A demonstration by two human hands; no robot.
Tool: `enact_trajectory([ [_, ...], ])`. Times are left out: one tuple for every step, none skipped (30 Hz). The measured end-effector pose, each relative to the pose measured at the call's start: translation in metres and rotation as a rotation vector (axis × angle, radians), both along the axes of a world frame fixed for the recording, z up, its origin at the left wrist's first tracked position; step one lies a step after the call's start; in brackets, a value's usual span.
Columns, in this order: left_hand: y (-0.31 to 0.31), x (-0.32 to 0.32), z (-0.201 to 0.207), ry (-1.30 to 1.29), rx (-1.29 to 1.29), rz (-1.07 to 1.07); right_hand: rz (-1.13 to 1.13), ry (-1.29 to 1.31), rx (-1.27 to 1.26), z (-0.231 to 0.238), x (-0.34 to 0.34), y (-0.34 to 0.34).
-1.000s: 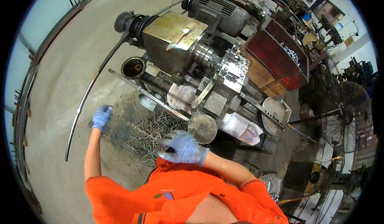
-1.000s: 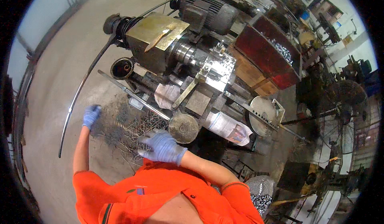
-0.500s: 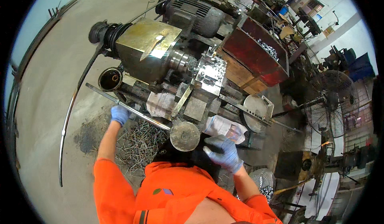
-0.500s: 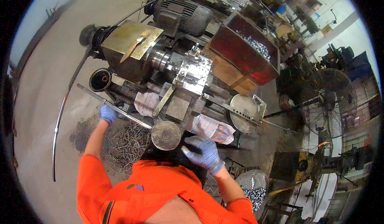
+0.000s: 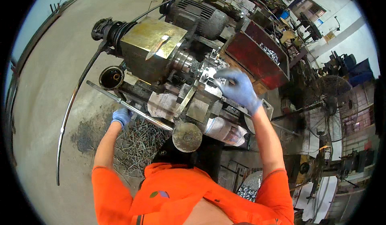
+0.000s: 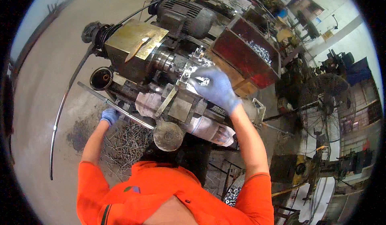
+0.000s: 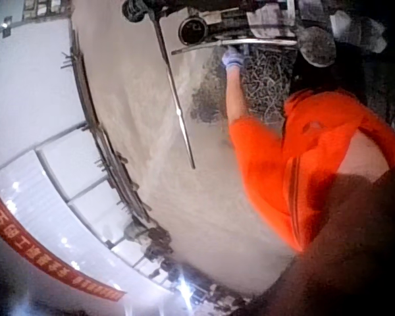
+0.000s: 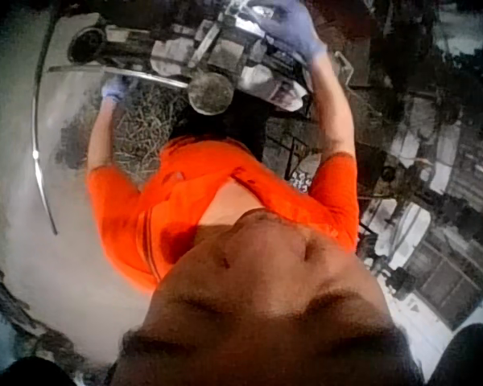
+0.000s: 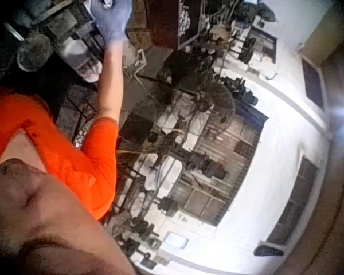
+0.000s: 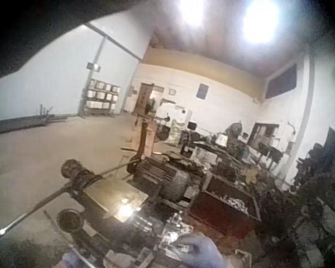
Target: The person operates a lathe to process small metal parts, using a lever to advance the work, placing finished parts into a circular tray, and clearing metal shavings from the machine bed by hand.
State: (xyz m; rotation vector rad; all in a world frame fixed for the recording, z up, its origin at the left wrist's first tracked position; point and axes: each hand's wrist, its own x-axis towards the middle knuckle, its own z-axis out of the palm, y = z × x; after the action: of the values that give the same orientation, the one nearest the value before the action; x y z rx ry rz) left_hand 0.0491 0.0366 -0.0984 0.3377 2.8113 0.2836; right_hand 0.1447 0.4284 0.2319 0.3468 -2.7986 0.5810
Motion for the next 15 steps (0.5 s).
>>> enact_trajectory([
  [-0.002,0.001,0.006,-0.034,0.007,0.009,0.032,0.017,0.113,0.000,-0.021,0.000],
  [-0.004,0.003,0.021,-0.083,0.031,-0.034,-0.063,-0.224,0.020,-0.002,-0.040,0.000],
  [-0.010,0.004,0.029,-0.107,0.028,-0.015,-0.157,-0.464,-0.074,-0.006,-0.059,-0.001],
  [-0.016,0.006,0.034,-0.129,0.026,0.002,-0.162,-0.504,0.054,-0.013,-0.074,-0.003],
  [-0.026,0.011,0.033,-0.157,0.022,0.030,-0.151,-0.552,0.167,-0.018,-0.087,-0.008],
  [-0.038,0.014,0.018,-0.127,-0.008,0.054,-0.147,-0.599,0.278,-0.021,-0.094,-0.011],
  [-0.050,0.016,0.005,-0.149,-0.004,0.074,-0.146,-0.644,0.390,-0.023,-0.099,-0.015],
  [-0.058,0.023,0.012,-0.174,0.000,0.096,-0.140,-0.634,0.342,-0.007,-0.092,-0.033],
  [-0.063,0.027,0.014,-0.199,0.003,0.115,-0.084,-0.614,0.222,-0.014,-0.095,-0.031],
  [-0.072,0.027,0.004,-0.242,-0.025,0.126,-0.030,-0.593,0.102,-0.027,-0.100,-0.023],
  [-0.074,0.028,0.007,-0.256,-0.023,0.156,0.014,-0.567,-0.019,-0.037,-0.101,-0.013],
  [-0.078,0.030,0.015,-0.272,-0.019,0.188,0.012,-0.518,-0.218,-0.042,-0.103,-0.007],
  [-0.079,0.031,0.018,-0.288,-0.015,0.219,-0.008,-0.438,-0.302,-0.044,-0.102,0.001],
  [-0.088,0.031,0.013,-0.320,0.038,0.230,-0.023,-0.427,-0.293,-0.048,-0.101,0.008],
  [-0.096,0.028,0.004,-0.323,0.036,0.239,-0.036,-0.416,-0.286,-0.047,-0.100,0.007],
])
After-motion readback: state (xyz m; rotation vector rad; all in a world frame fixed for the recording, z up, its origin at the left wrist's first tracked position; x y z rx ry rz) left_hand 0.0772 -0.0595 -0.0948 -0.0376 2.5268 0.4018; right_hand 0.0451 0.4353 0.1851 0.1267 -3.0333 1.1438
